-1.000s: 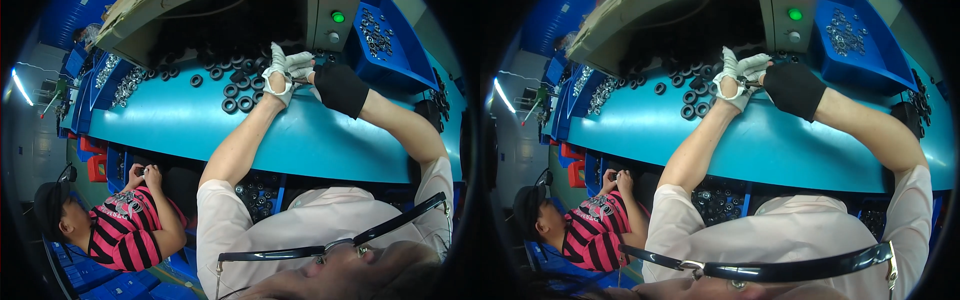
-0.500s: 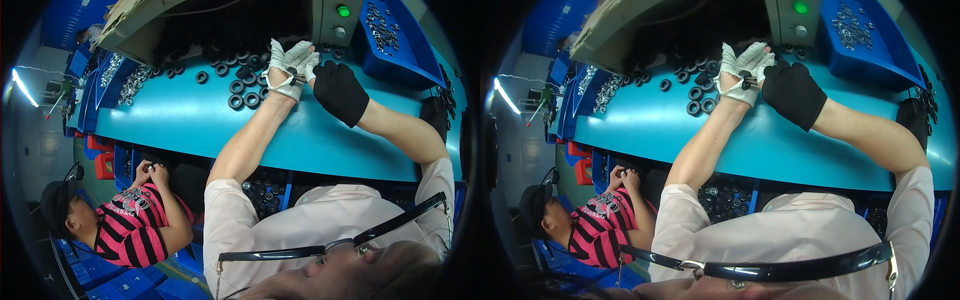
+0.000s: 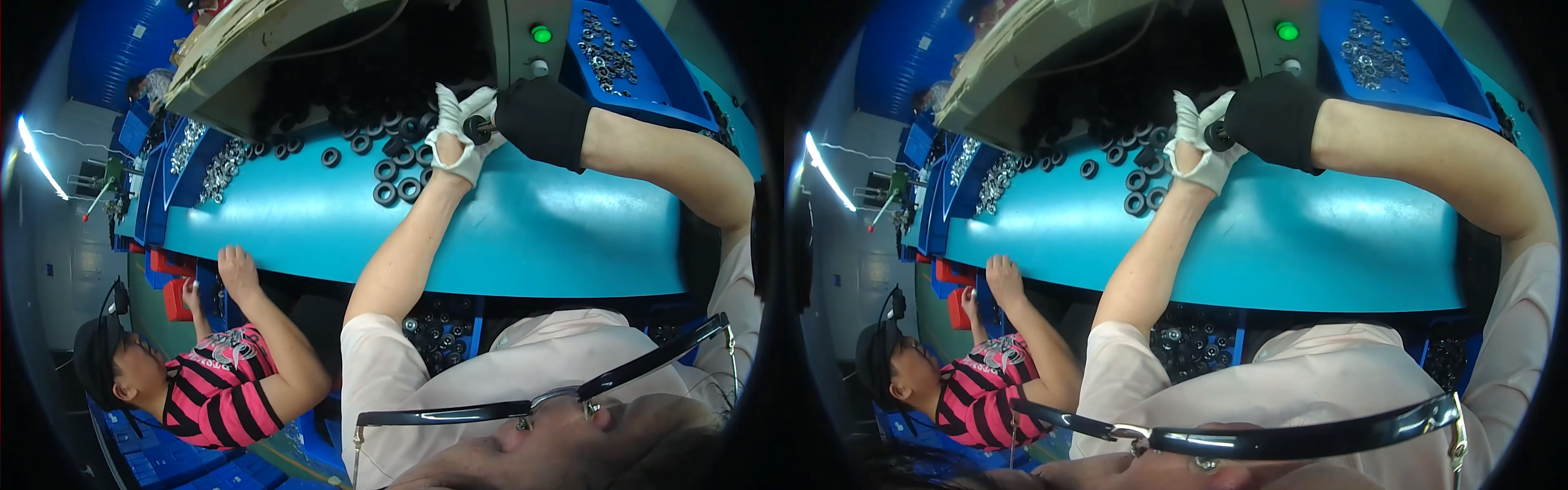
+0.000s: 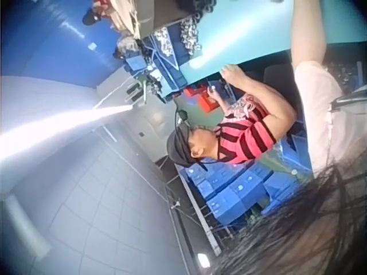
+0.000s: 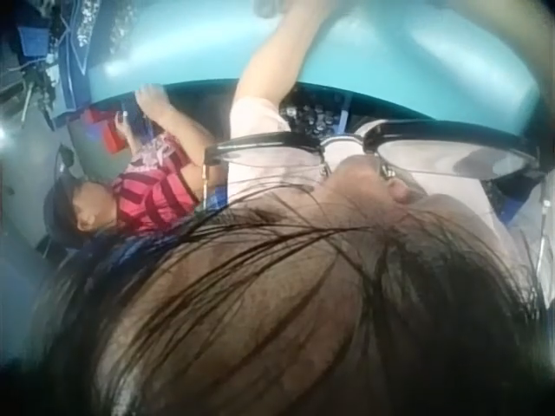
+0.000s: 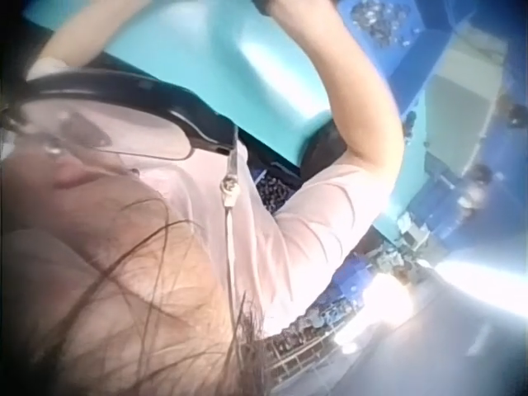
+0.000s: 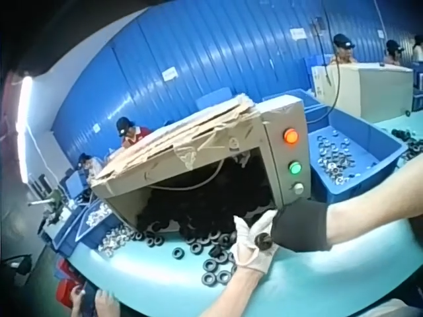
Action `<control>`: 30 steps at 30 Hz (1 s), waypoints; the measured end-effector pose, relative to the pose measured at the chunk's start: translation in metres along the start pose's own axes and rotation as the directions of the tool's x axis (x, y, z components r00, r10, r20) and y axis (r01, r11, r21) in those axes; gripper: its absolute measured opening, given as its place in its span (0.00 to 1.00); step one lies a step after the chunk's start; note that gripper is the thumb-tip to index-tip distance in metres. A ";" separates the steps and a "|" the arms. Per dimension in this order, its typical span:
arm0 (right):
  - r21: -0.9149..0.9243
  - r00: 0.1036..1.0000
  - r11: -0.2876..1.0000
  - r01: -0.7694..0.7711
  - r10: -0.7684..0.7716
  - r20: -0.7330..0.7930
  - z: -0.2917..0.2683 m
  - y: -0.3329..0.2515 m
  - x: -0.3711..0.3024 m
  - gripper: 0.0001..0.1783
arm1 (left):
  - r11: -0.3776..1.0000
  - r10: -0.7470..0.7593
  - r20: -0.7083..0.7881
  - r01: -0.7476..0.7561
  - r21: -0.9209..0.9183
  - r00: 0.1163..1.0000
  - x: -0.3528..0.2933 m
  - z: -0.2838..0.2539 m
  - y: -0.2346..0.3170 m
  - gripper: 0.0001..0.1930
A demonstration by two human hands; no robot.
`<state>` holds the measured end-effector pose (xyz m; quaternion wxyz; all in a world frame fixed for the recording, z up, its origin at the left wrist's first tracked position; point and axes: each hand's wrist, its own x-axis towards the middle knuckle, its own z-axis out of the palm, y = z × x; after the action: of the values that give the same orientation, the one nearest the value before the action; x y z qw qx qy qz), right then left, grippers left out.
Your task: The person assembles metal inserts into black rubber rings by hand at a factory workbench, taking parts from bins and fitting them together.
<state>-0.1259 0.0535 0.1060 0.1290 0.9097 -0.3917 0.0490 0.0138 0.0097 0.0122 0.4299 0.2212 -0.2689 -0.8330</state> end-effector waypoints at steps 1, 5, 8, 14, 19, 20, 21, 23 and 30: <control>-0.067 1.000 0.998 0.001 -0.002 -0.010 -0.005 -0.002 0.002 0.04 | 0.995 0.044 -0.005 -0.044 0.095 0.999 0.003 -0.007 -0.002 0.35; -0.216 1.000 0.976 -0.017 0.014 -0.014 0.004 0.004 -0.002 0.05 | 0.877 0.145 -0.116 -0.074 0.475 0.983 -0.008 0.009 -0.004 0.18; -0.248 0.999 0.969 -0.023 0.014 -0.040 0.007 0.001 -0.003 0.05 | 0.924 0.088 -0.083 -0.050 0.379 0.993 -0.005 0.004 -0.004 0.20; -0.316 0.996 0.947 -0.065 0.080 0.035 0.011 0.002 -0.006 0.07 | 0.981 -0.001 -0.045 0.009 0.192 0.999 0.004 -0.004 -0.007 0.23; -0.157 0.992 0.980 -0.119 0.124 0.020 0.016 0.014 -0.033 0.10 | 0.997 -0.029 -0.106 0.036 0.066 0.994 0.012 -0.010 -0.014 0.25; -0.062 0.995 0.993 -0.096 0.095 -0.017 0.011 0.015 -0.041 0.12 | 0.999 -0.042 -0.108 0.043 0.008 0.993 0.012 -0.011 -0.011 0.26; 0.002 0.993 0.995 -0.104 0.104 0.052 0.009 0.016 -0.051 0.15 | 0.996 -0.068 -0.106 0.062 -0.058 0.992 0.015 -0.011 -0.011 0.26; 0.112 0.991 0.986 -0.127 0.120 0.061 0.015 0.015 -0.079 0.23 | 0.996 -0.077 -0.067 0.074 -0.050 0.995 0.014 -0.010 -0.011 0.28; 0.090 0.973 0.969 -0.229 0.227 0.029 0.047 0.014 -0.154 0.24 | 0.998 0.006 -0.146 0.004 0.069 0.989 0.007 -0.004 -0.005 0.23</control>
<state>-0.2426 0.1398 0.0339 0.0765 0.8641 -0.4920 0.0735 0.0091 0.0050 0.0052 0.4408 0.2965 -0.2654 -0.8045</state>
